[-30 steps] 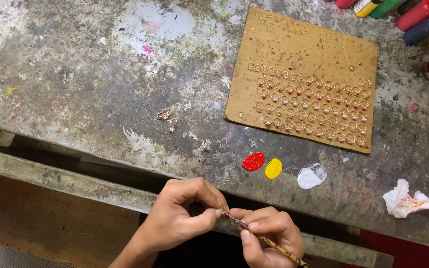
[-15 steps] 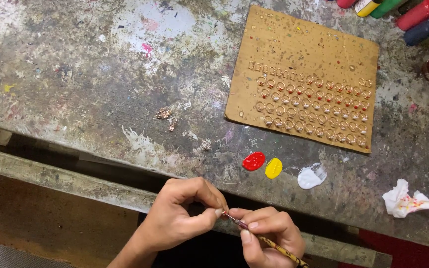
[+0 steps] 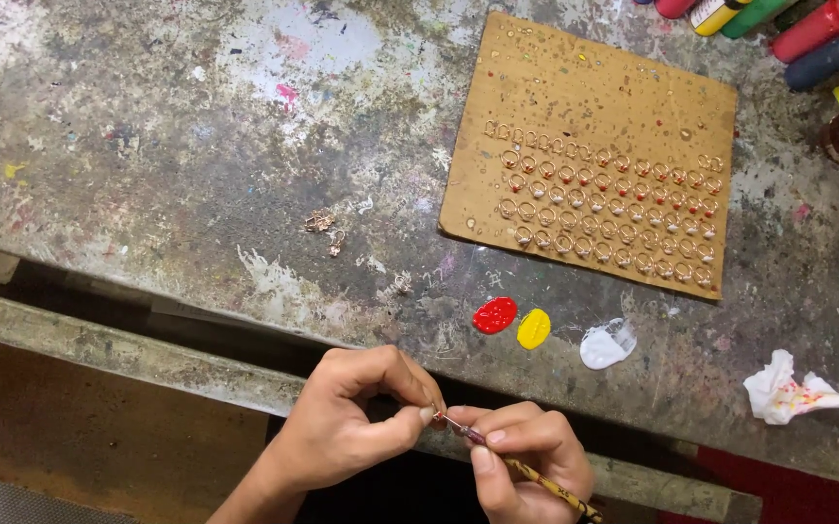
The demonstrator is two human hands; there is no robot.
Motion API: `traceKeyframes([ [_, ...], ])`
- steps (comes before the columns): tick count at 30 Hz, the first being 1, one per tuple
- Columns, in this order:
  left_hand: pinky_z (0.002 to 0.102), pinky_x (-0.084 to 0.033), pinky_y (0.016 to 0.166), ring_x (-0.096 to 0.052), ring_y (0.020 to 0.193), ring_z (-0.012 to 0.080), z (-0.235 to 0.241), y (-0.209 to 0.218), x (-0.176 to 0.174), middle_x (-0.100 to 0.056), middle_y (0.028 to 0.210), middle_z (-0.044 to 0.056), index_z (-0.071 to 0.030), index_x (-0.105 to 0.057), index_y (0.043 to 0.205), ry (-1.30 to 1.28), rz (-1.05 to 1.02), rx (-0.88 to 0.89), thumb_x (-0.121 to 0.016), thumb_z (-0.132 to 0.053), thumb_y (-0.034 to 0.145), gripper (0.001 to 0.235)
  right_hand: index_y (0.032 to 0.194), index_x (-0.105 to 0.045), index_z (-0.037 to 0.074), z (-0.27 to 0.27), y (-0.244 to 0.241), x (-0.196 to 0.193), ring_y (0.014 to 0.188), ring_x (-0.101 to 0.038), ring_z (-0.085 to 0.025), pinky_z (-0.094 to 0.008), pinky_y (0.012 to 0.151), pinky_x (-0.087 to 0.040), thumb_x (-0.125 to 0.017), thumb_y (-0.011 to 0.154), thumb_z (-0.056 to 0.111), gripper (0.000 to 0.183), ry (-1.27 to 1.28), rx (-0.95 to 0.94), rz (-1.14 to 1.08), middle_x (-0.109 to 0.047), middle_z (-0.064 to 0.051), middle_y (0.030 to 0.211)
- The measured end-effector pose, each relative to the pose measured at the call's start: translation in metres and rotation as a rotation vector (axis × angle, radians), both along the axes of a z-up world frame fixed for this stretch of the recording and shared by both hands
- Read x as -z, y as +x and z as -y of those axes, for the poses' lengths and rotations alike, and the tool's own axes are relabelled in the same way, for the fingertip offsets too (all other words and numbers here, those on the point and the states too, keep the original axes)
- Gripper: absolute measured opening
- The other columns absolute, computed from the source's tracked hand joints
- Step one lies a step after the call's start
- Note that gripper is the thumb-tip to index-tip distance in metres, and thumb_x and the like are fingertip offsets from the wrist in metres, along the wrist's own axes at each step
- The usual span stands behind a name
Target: The person paints small metal keychains with red and yellow paint using a fine brush. They pick up each keychain, apply paint to the center, and place it on a cardboard drying board. The process is repeated for multiple keychains.
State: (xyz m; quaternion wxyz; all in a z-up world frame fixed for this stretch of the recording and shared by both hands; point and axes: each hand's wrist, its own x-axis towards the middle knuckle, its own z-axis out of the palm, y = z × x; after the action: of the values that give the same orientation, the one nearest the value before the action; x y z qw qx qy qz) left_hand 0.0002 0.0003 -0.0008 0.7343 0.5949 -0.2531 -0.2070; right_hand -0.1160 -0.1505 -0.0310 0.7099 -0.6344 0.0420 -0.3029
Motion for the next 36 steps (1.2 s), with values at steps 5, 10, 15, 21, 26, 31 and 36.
traceKeyframes([
  [5,0.027,-0.058,0.066,-0.073,0.071,0.0186,0.000,-0.001,-0.002,-0.075,0.078,0.013,-0.004,-0.061,0.079,-0.028,-0.066,0.017,-0.066,0.004,0.081,0.011,0.098,-0.062,0.007,-0.001,0.001,-0.017,0.080,-0.079,-0.027,-0.029,0.078,-0.067,-0.068,0.089,0.000,0.013,-0.079,0.059,-0.003,-0.071,-0.017,0.083],
  [10,0.029,-0.061,0.068,-0.076,0.077,0.0225,-0.001,-0.003,0.000,-0.075,0.081,0.015,-0.005,-0.060,0.080,-0.079,-0.139,0.038,-0.067,0.003,0.082,0.010,0.093,-0.063,0.009,0.028,0.000,-0.035,0.069,-0.075,-0.011,-0.014,0.066,-0.063,-0.061,0.098,0.015,0.008,-0.560,0.331,-0.016,-0.071,-0.011,0.084],
  [15,0.027,-0.059,0.068,-0.077,0.076,0.0178,-0.002,-0.004,-0.001,-0.079,0.083,0.010,-0.009,-0.062,0.078,-0.003,0.007,-0.034,-0.071,0.001,0.079,0.013,0.093,-0.061,0.000,0.048,0.019,-0.033,0.073,-0.065,-0.023,-0.034,0.080,-0.052,-0.067,0.086,0.000,0.010,-0.585,0.370,-0.049,-0.068,-0.015,0.083],
  [21,0.023,-0.061,0.068,-0.076,0.076,0.0143,-0.004,-0.004,0.001,-0.079,0.085,0.009,-0.007,-0.062,0.083,-0.009,0.005,-0.020,-0.069,0.002,0.082,0.012,0.085,-0.069,0.004,0.046,0.030,-0.047,0.076,-0.067,-0.020,-0.034,0.092,-0.046,-0.072,0.084,-0.002,0.007,-0.795,0.421,-0.195,-0.070,-0.007,0.081],
  [26,0.026,-0.061,0.074,-0.078,0.080,0.0164,-0.004,-0.003,0.000,-0.079,0.086,0.008,-0.009,-0.064,0.079,0.024,0.075,-0.029,-0.070,0.000,0.079,0.011,0.084,-0.070,0.005,0.046,0.032,-0.047,0.076,-0.068,-0.018,-0.034,0.092,-0.045,-0.073,0.084,0.000,0.006,-0.835,0.413,-0.224,-0.071,-0.006,0.081],
  [31,0.026,-0.060,0.075,-0.079,0.080,0.0162,-0.004,-0.003,0.001,-0.080,0.088,0.007,-0.010,-0.063,0.078,0.034,0.119,-0.039,-0.071,0.000,0.079,0.013,0.084,-0.070,0.004,0.045,0.033,-0.046,0.075,-0.069,-0.018,-0.034,0.091,-0.044,-0.072,0.084,0.001,0.004,-0.805,0.422,-0.216,-0.071,-0.007,0.081],
  [36,0.027,-0.060,0.076,-0.078,0.080,0.0157,-0.003,-0.003,0.000,-0.079,0.088,0.006,-0.011,-0.063,0.077,0.030,0.139,-0.051,-0.071,0.001,0.078,0.014,0.086,-0.069,0.004,0.045,0.031,-0.043,0.077,-0.069,-0.019,-0.034,0.093,-0.045,-0.071,0.086,0.004,0.002,-0.787,0.429,-0.206,-0.071,-0.007,0.082],
])
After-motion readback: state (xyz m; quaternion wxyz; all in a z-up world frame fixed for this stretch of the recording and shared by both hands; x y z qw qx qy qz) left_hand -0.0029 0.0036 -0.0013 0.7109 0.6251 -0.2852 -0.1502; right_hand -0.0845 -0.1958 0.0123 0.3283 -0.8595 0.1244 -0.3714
